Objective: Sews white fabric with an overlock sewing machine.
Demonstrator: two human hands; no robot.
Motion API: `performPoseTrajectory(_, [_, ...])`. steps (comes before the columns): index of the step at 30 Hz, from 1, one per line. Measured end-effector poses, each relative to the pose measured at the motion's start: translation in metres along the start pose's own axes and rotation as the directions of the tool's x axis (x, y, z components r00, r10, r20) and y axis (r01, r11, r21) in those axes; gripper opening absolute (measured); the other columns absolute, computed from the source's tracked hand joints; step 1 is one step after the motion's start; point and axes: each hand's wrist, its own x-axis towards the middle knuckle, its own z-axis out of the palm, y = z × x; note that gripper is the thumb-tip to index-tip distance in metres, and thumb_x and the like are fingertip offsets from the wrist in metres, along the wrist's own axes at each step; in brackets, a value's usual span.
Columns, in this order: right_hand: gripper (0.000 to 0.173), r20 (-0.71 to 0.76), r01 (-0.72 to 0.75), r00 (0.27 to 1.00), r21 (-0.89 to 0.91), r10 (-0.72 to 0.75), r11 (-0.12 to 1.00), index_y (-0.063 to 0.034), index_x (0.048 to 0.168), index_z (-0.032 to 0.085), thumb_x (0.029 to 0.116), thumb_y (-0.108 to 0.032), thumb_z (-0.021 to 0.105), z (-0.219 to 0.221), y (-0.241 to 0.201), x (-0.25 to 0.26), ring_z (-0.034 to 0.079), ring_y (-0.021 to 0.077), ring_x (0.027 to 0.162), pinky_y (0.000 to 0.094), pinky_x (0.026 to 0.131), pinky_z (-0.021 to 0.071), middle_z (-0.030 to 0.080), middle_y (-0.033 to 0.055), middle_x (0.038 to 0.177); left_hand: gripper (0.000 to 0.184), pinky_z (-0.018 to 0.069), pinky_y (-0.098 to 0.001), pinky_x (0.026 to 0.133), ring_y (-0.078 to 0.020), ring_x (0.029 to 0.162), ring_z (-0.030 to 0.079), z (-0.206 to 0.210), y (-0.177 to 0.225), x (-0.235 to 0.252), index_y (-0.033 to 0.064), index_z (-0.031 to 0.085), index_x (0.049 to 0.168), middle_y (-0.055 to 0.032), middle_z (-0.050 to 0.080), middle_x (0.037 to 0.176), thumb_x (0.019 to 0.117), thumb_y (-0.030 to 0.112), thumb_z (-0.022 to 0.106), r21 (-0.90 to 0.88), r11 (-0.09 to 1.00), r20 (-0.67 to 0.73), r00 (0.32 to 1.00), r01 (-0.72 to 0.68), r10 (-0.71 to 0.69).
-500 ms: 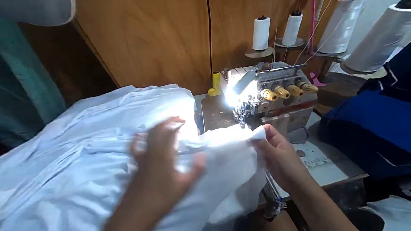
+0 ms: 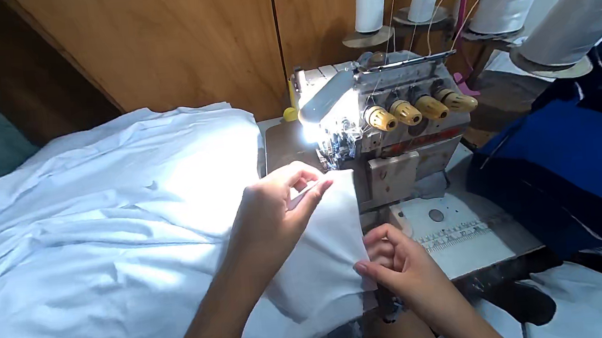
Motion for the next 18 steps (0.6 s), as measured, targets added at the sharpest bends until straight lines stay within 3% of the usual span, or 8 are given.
performPoseTrajectory(4, [0.035, -0.101, -0.018, 0.995, -0.057, 0.012, 0.998, -0.0044, 0.121, 0.061, 0.0923, -0.02, 0.074, -0.003, 0.007, 0.002, 0.068, 0.0026, 0.072, 0.019, 0.065, 0.0585, 0.071, -0.0037, 0.088, 0.027, 0.0337, -0.0183, 0.049, 0.0015, 0.055, 0.044, 0.003, -0.001, 0.004, 0.0169, 0.074, 0.096, 0.01, 0.056, 0.068, 0.0982, 0.041, 0.061, 0.113, 0.993, -0.054, 0.998, 0.034, -0.028])
performPoseTrajectory(6, [0.029, -0.076, 0.02, 0.997, -0.103, -0.028, 0.995, -0.0044, 0.114, 0.068, 0.0938, -0.024, 0.072, -0.004, 0.015, 0.006, 0.066, 0.0023, 0.076, 0.0183, 0.066, 0.0577, 0.067, -0.0014, 0.092, 0.024, 0.0373, -0.0248, 0.049, -0.0019, 0.055, 0.048, 0.008, -0.006, 0.008, 0.0191, 0.071, 0.091, 0.0099, 0.056, 0.066, 0.0976, 0.04, 0.062, 0.148, 0.986, -0.028, 0.997, 0.081, -0.078])
performPoseTrajectory(8, [0.025, -0.012, 0.101, 0.994, -0.158, -0.104, 0.982, -0.0043, 0.105, 0.073, 0.0941, -0.027, 0.072, -0.006, 0.022, 0.007, 0.065, 0.0022, 0.083, 0.0174, 0.071, 0.057, 0.065, 0.0029, 0.1, 0.016, 0.042, -0.0238, 0.051, 0.0002, 0.058, 0.052, 0.013, -0.015, 0.008, 0.0229, 0.07, 0.088, 0.0126, 0.058, 0.07, 0.0949, 0.036, 0.064, 0.121, 0.985, 0.013, 0.992, 0.121, -0.123])
performPoseTrajectory(10, [0.017, 0.033, 0.131, 0.991, -0.143, -0.128, 0.981, -0.0035, 0.094, 0.075, 0.0942, -0.021, 0.072, -0.007, 0.021, 0.0, 0.067, 0.0, 0.079, 0.0175, 0.071, 0.0574, 0.071, 0.0016, 0.093, 0.013, 0.0411, -0.0172, 0.049, 0.0053, 0.057, 0.05, 0.014, -0.019, 0.002, 0.0252, 0.071, 0.086, 0.0163, 0.057, 0.072, 0.0918, 0.036, 0.065, 0.064, 0.987, 0.022, 0.988, 0.148, -0.15])
performPoseTrajectory(12, [0.011, 0.07, 0.066, 0.996, -0.083, -0.061, 0.994, -0.0008, 0.09, 0.076, 0.091, -0.012, 0.075, -0.008, 0.013, -0.014, 0.067, -0.0005, 0.072, 0.018, 0.067, 0.0581, 0.073, 0.0006, 0.086, 0.013, 0.0394, -0.0139, 0.046, 0.0081, 0.054, 0.049, 0.012, -0.016, -0.004, 0.0271, 0.07, 0.086, 0.0189, 0.057, 0.069, 0.0905, 0.038, 0.066, 0.014, 0.981, 0.024, 0.981, 0.193, -0.193])
performPoseTrajectory(18, [0.009, 0.06, 0.011, 0.998, 0.012, -0.011, 1.0, 0.0011, 0.086, 0.076, 0.0828, -0.006, 0.081, -0.004, 0.006, -0.023, 0.065, -0.0025, 0.074, 0.0166, 0.067, 0.0565, 0.073, -0.0003, 0.086, 0.01, 0.0399, -0.0187, 0.044, 0.0053, 0.053, 0.05, 0.015, -0.014, -0.001, 0.0329, 0.067, 0.083, 0.0194, 0.054, 0.065, 0.0852, 0.043, 0.068, 0.031, 0.957, 0.087, 0.954, 0.287, -0.289])
